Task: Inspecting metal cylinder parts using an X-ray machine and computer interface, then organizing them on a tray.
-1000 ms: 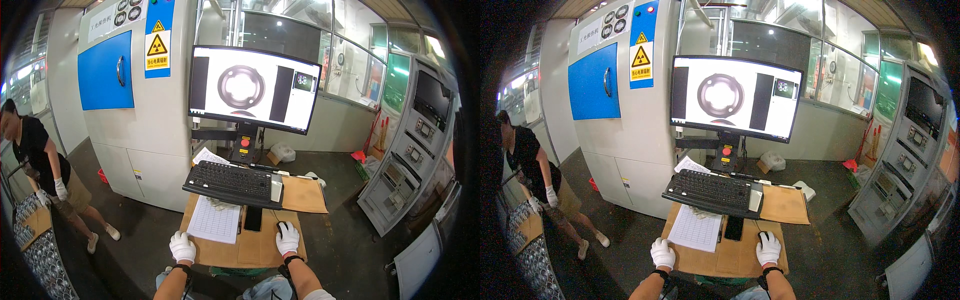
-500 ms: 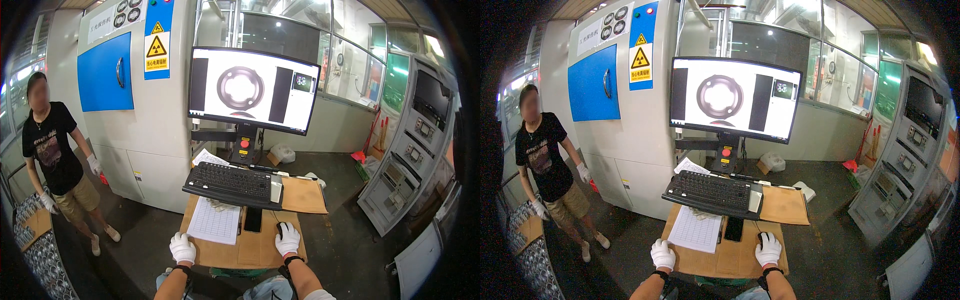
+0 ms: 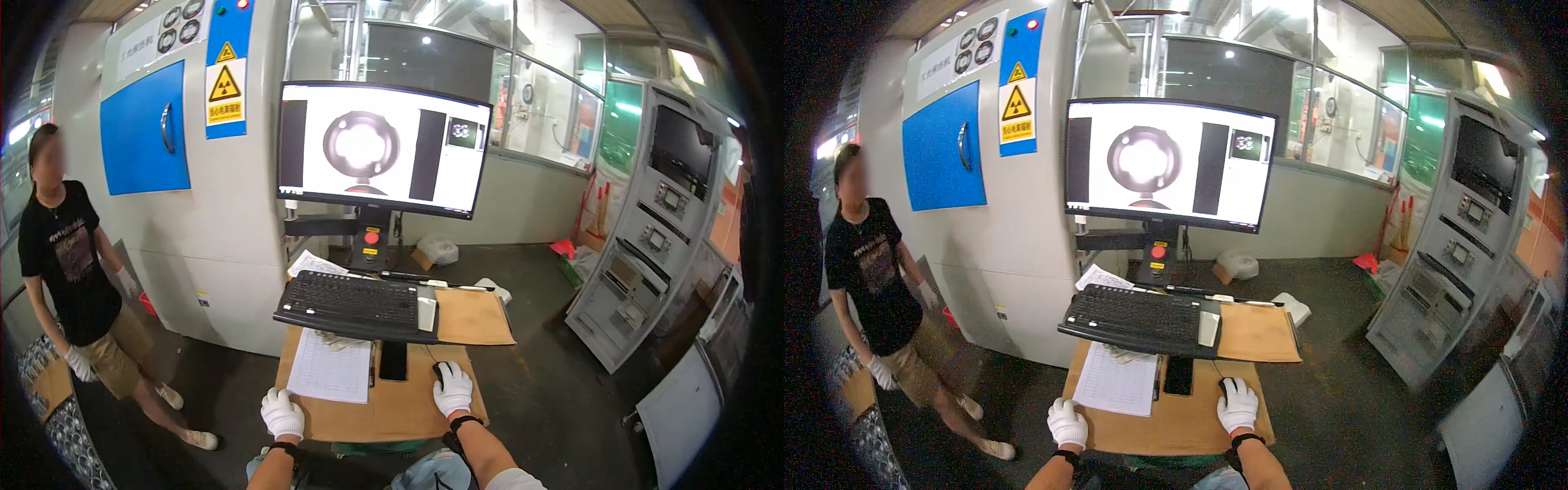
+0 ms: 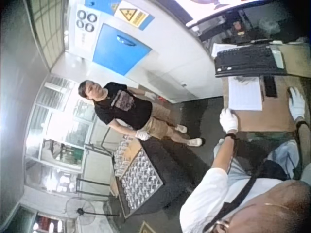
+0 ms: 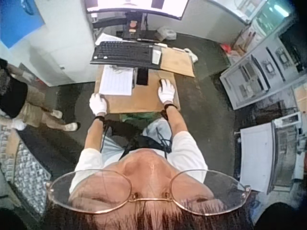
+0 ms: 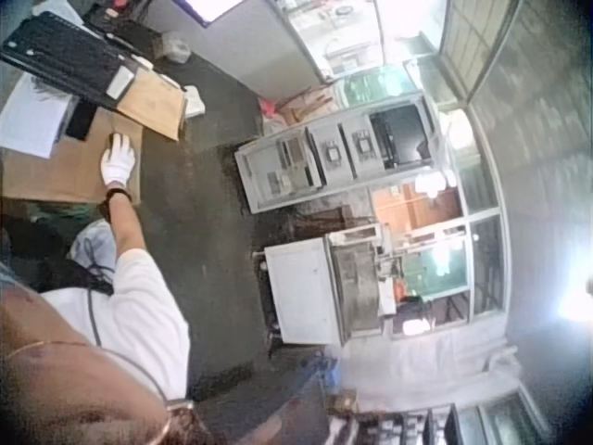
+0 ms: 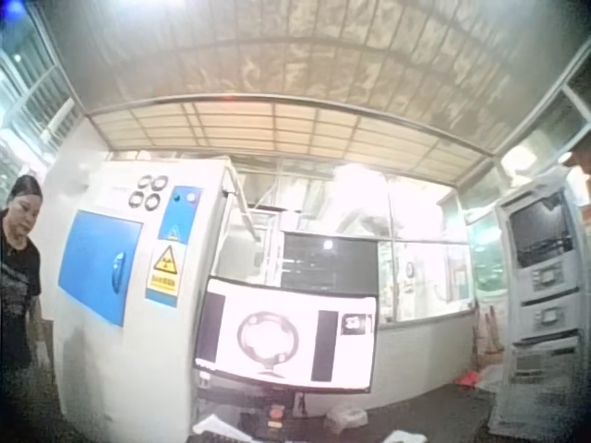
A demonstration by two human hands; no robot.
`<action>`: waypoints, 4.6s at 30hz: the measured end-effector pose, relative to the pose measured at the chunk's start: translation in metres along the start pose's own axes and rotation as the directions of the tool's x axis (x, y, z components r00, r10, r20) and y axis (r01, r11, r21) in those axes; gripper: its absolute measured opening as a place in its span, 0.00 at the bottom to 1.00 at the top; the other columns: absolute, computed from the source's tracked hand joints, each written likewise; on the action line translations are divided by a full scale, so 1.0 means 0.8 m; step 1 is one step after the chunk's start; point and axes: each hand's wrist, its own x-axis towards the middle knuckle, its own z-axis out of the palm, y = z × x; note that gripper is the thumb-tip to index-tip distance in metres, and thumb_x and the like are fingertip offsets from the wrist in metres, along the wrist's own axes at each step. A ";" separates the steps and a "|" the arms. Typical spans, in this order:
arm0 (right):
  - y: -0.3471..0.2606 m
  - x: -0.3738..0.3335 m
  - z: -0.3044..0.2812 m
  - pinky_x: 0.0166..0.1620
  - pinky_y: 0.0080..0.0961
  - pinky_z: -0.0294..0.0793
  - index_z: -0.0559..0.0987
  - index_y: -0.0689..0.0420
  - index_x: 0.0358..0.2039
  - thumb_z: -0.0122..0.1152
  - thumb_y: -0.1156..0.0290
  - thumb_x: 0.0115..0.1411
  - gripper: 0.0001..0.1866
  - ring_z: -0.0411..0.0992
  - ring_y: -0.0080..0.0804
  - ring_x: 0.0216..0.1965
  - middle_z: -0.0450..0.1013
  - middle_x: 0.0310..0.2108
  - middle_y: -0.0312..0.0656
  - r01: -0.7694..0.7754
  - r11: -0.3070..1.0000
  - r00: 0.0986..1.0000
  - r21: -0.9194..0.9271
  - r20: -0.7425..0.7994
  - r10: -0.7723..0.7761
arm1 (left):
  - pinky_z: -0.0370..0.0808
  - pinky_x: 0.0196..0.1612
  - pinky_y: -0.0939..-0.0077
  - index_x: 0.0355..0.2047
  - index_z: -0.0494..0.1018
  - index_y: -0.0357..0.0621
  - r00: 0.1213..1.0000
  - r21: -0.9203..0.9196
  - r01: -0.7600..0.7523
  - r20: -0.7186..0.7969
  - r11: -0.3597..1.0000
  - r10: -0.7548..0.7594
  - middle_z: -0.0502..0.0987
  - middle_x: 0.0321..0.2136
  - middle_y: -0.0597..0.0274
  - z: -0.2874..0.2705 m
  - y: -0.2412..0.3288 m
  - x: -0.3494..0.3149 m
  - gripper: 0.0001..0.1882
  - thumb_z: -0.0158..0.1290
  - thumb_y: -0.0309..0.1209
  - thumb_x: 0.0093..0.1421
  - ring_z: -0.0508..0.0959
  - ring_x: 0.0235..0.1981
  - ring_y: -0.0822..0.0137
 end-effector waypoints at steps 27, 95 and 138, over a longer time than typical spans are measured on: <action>0.014 -0.008 0.012 0.55 0.53 0.72 0.74 0.45 0.62 0.65 0.62 0.58 0.30 0.72 0.55 0.52 0.69 0.63 0.47 -0.033 0.999 0.998 -0.029 0.044 0.034 | 0.75 0.49 0.54 0.40 0.77 0.48 0.999 0.028 -0.033 -0.013 0.999 0.033 0.75 0.46 0.55 0.000 0.005 0.001 0.14 0.62 0.29 0.51 0.76 0.47 0.49; -0.002 -0.012 0.006 0.56 0.55 0.72 0.76 0.45 0.60 0.65 0.65 0.57 0.28 0.72 0.58 0.53 0.70 0.62 0.49 -0.043 0.999 0.998 -0.023 0.046 0.044 | 0.74 0.53 0.55 0.41 0.80 0.53 0.998 0.036 0.030 0.056 0.999 -0.032 0.76 0.49 0.59 -0.004 -0.006 0.000 0.14 0.61 0.30 0.52 0.75 0.52 0.51; 0.020 -0.007 0.013 0.56 0.52 0.73 0.75 0.47 0.62 0.65 0.63 0.56 0.31 0.72 0.56 0.53 0.69 0.62 0.49 -0.041 0.999 0.999 0.017 0.018 0.041 | 0.75 0.50 0.53 0.39 0.77 0.47 1.000 -0.004 -0.019 0.011 1.000 0.019 0.75 0.46 0.53 -0.003 0.014 0.001 0.11 0.59 0.26 0.54 0.76 0.47 0.47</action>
